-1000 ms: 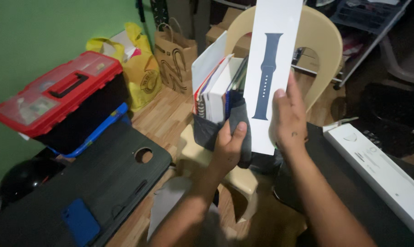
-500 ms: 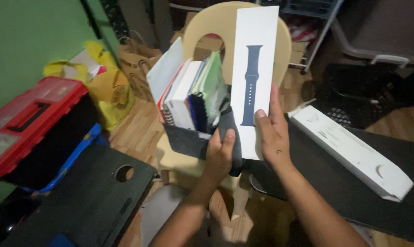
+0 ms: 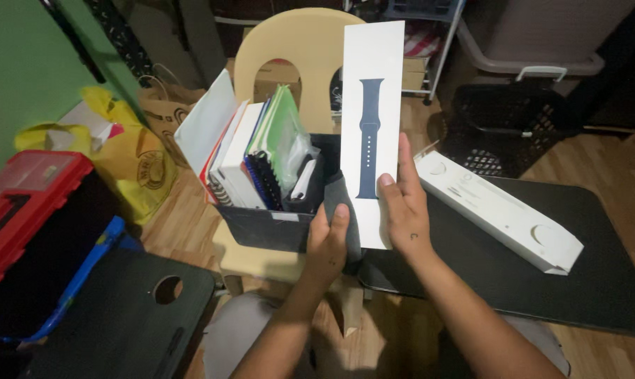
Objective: The person opens a white product box and uses a dark cloth to wipe the exterior and interior surfaces. They repeatedly rub the box's sides and inner compartments, then place the cloth back into the box.
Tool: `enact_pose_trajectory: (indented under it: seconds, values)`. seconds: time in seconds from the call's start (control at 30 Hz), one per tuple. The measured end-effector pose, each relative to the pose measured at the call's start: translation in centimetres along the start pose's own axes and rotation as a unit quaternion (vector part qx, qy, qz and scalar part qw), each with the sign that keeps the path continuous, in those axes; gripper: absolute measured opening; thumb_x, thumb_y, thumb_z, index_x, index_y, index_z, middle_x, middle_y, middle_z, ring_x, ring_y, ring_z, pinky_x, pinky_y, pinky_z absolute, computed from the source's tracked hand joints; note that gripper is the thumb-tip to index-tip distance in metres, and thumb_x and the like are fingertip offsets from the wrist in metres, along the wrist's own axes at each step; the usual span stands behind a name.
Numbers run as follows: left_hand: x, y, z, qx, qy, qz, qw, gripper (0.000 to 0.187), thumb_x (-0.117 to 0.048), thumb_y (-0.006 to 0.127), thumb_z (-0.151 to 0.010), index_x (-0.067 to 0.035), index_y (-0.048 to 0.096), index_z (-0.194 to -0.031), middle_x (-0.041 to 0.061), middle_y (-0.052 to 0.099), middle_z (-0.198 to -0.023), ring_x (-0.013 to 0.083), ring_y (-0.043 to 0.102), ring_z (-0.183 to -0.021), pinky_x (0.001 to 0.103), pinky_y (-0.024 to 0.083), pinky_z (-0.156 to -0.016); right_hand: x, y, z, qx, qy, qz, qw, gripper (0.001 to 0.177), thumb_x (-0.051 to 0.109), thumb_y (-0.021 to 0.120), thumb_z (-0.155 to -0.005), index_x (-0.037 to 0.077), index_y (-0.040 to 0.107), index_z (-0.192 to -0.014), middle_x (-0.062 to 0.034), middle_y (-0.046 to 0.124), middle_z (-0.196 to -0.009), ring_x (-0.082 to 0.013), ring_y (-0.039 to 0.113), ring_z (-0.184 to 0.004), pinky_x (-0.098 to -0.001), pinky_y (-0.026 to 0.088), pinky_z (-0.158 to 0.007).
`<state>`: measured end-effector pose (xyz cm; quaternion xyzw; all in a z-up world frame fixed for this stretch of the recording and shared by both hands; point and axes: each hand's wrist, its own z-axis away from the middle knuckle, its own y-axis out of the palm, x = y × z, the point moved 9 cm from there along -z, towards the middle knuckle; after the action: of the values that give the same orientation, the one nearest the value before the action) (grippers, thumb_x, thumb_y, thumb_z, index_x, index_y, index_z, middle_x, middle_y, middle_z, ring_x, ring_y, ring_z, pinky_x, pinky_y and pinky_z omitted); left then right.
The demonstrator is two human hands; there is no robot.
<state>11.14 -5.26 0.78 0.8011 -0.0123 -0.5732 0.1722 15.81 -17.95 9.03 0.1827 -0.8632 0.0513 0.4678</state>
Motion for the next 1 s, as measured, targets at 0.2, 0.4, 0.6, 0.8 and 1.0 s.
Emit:
enact_pose_trajectory:
  seconds: [0.2,0.4,0.6,0.8,1.0]
  values:
    - [0.6,1.5,-0.2,0.006,0.011,-0.013,1.000,0.051,-0.039,0.051,-0.105,0.001,0.057,-0.136,0.009,0.068,-0.118,0.0153,0.061,-0.106,0.030,0.049,-0.095,-0.2,-2.1,0.8,-0.027,0.008,0.023,0.999,0.064,0.012,0.042,-0.108,-0.001,0.017,-0.165,-0.0181,0.030,-0.169,-0.0213,0.037,-0.150,-0.0314,0.030,-0.121]
    - [1.5,3.0,-0.1,0.018,-0.011,-0.059,0.998,0.051,-0.041,0.049,-0.105,0.001,0.059,-0.133,0.012,0.070,-0.116,0.0187,0.065,-0.106,0.032,0.050,-0.097,-0.4,-4.3,1.7,-0.042,0.020,0.045,0.998,0.064,0.013,0.043,-0.107,-0.001,0.018,-0.165,-0.0206,0.035,-0.165,-0.0229,0.038,-0.147,-0.0327,0.029,-0.121]
    - [1.7,4.8,0.3,0.024,-0.003,-0.092,0.995,0.053,-0.043,0.050,-0.103,0.000,0.059,-0.131,0.013,0.071,-0.117,0.0206,0.065,-0.107,0.033,0.048,-0.098,1.0,-6.0,2.5,-0.044,-0.033,0.090,0.994,0.063,0.011,0.042,-0.109,-0.003,0.016,-0.164,-0.0190,0.023,-0.172,-0.0230,0.027,-0.157,-0.0336,0.023,-0.127]
    - [3.1,6.5,0.2,0.030,-0.055,-0.104,0.993,0.049,-0.042,0.051,-0.103,0.000,0.063,-0.124,0.012,0.070,-0.102,0.0210,0.066,-0.092,0.034,0.053,-0.086,1.1,-8.0,3.1,-0.075,0.003,0.051,0.996,0.065,0.011,0.042,-0.107,-0.004,0.015,-0.164,-0.0197,0.030,-0.168,-0.0222,0.034,-0.151,-0.0322,0.027,-0.123]
    - [1.9,8.9,0.9,0.064,0.016,-0.055,0.996,0.046,-0.039,0.050,-0.106,0.000,0.061,-0.127,0.009,0.069,-0.104,0.0164,0.062,-0.096,0.031,0.052,-0.088,1.8,-9.6,3.6,-0.086,0.015,0.072,0.994,0.066,0.010,0.041,-0.106,-0.004,0.012,-0.164,-0.0187,0.028,-0.169,-0.0211,0.035,-0.150,-0.0311,0.028,-0.121]
